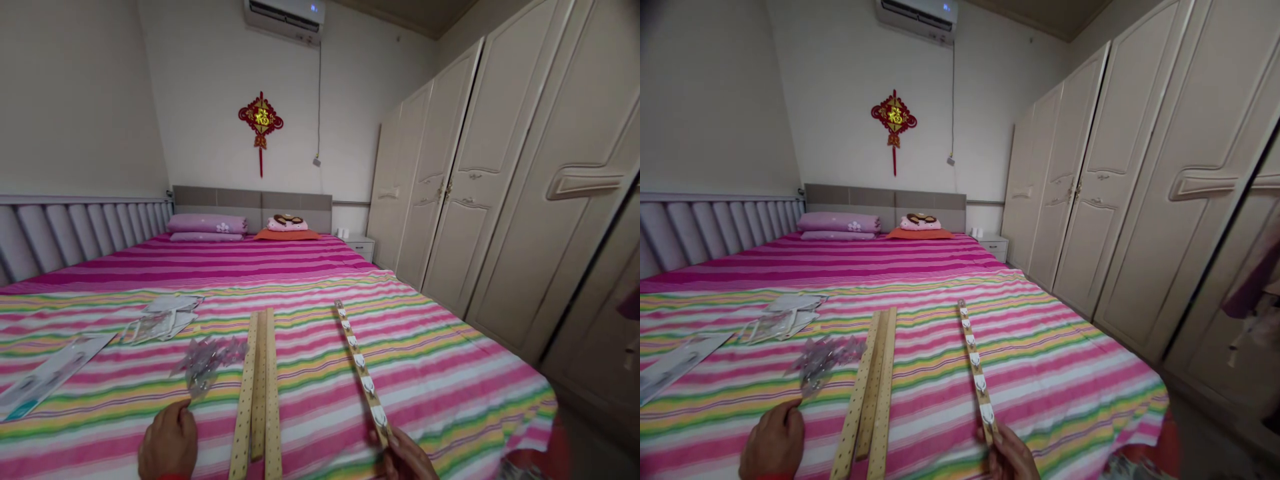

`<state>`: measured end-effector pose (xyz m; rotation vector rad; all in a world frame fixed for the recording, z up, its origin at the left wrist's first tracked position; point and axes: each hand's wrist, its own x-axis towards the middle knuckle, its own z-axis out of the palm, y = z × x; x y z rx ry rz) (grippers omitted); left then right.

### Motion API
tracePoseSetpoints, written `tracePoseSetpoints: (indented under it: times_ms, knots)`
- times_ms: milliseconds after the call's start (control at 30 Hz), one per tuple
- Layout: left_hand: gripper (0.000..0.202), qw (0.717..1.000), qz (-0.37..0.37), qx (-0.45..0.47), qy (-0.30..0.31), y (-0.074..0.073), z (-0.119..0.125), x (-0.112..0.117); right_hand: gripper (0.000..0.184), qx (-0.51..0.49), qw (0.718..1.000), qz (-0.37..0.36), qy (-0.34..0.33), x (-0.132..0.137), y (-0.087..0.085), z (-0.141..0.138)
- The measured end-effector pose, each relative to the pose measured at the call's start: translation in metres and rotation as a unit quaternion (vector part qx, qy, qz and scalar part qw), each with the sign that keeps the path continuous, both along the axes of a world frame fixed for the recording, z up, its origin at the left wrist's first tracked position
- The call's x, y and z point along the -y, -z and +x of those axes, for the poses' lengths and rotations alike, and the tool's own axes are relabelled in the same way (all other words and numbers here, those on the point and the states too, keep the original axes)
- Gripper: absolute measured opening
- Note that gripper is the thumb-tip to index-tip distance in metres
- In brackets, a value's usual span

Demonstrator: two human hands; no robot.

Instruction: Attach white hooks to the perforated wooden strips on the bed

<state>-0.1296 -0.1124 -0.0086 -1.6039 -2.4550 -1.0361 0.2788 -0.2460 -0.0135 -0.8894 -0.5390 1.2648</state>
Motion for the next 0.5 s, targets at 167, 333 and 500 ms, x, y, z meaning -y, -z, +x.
tracePoseSetpoints:
  times_ms: [167,333,500]
  knots:
    - [0.032,1.000,-0.007,-0.007,0.003,0.002,-0.002,-0.002,0.032,0.016,1.000,-0.008,0.003,-0.002,-0.002,0.011]
    - [0.030,1.000,-0.005,0.000,0.004,0.009,-0.008,-0.005,0.030,0.017,1.000,-0.006,0.013,-0.004,0.001,0.017]
    - [0.030,1.000,-0.013,0.001,0.007,0.008,-0.008,-0.005,0.030,0.015,1.000,-0.004,0.014,-0.006,0.008,0.021]
